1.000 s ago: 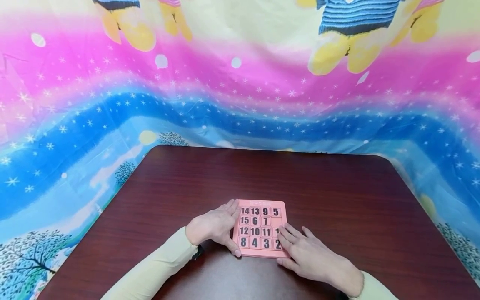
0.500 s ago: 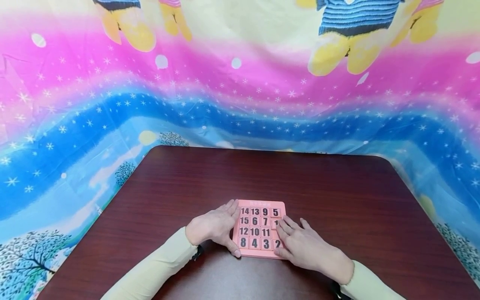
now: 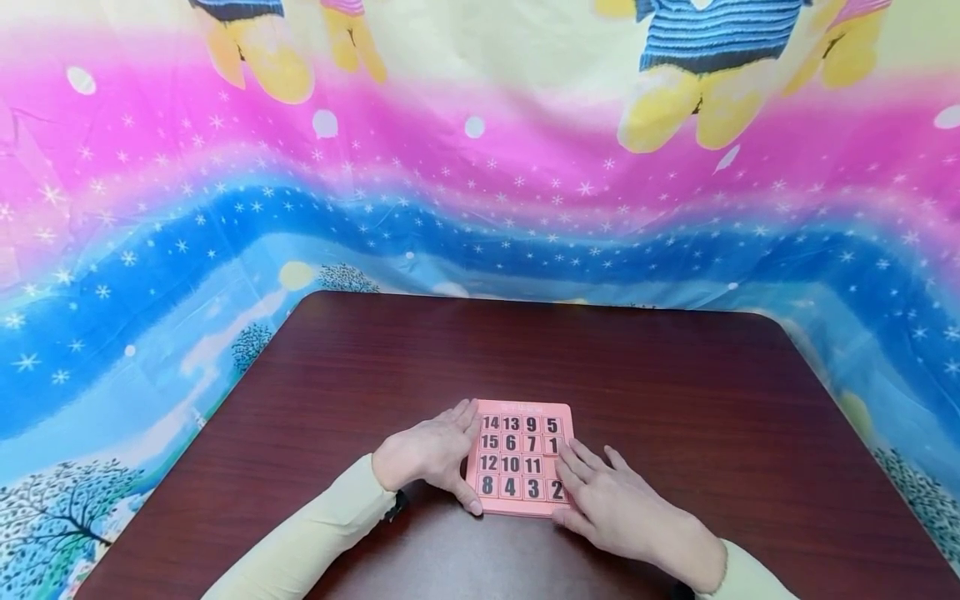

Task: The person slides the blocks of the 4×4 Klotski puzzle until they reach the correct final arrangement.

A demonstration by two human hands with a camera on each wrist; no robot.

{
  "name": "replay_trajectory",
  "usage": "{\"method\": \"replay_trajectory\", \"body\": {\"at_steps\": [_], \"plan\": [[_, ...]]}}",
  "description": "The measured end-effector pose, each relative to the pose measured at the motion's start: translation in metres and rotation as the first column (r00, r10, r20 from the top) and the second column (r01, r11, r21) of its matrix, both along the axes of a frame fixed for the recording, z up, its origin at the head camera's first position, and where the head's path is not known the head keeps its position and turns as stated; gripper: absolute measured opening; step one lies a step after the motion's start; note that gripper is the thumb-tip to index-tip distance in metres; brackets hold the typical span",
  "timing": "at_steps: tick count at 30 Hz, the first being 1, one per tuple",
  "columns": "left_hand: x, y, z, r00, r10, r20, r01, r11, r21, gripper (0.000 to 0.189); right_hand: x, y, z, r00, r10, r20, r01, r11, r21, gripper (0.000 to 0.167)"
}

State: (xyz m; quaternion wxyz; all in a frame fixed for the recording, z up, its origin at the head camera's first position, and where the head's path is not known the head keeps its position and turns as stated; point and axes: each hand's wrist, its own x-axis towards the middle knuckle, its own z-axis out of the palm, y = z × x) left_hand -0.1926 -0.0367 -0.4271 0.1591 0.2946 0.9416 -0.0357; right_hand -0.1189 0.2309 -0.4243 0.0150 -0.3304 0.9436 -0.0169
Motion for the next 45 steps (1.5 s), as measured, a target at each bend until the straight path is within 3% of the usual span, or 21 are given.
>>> {"method": "replay_trajectory", "body": {"at_steps": [7,16,28,37,45], "plan": [[0.000,0.000,0.001,1.000,-0.003,-0.008,0.003,1.000,-0.007,0.135,0.025,0.002,-0.002,0.999,0.027,-0.018,-0.027,1.000,0.015,0.069],[0.000,0.001,0.001,1.000,0.003,-0.007,-0.004,1.000,-0.012,0.135,0.037,0.001,-0.015,0.997,0.064,-0.044,-0.063,0.998,0.025,0.071],[-0.001,0.001,0.001,1.000,0.007,-0.004,-0.007,1.000,-0.013,0.135,0.035,0.000,-0.015,0.998,0.047,-0.039,-0.046,0.998,0.035,0.071],[0.001,0.001,0.001,1.000,0.011,0.001,-0.011,1.000,-0.009,0.136,0.022,-0.001,-0.016,0.990,0.058,-0.131,-0.055,0.998,0.028,0.068],[0.001,0.001,0.001,1.000,0.004,-0.002,-0.004,1.000,0.000,0.135,0.016,-0.003,-0.015,0.993,0.042,-0.112,-0.041,0.999,0.015,0.067]]}}
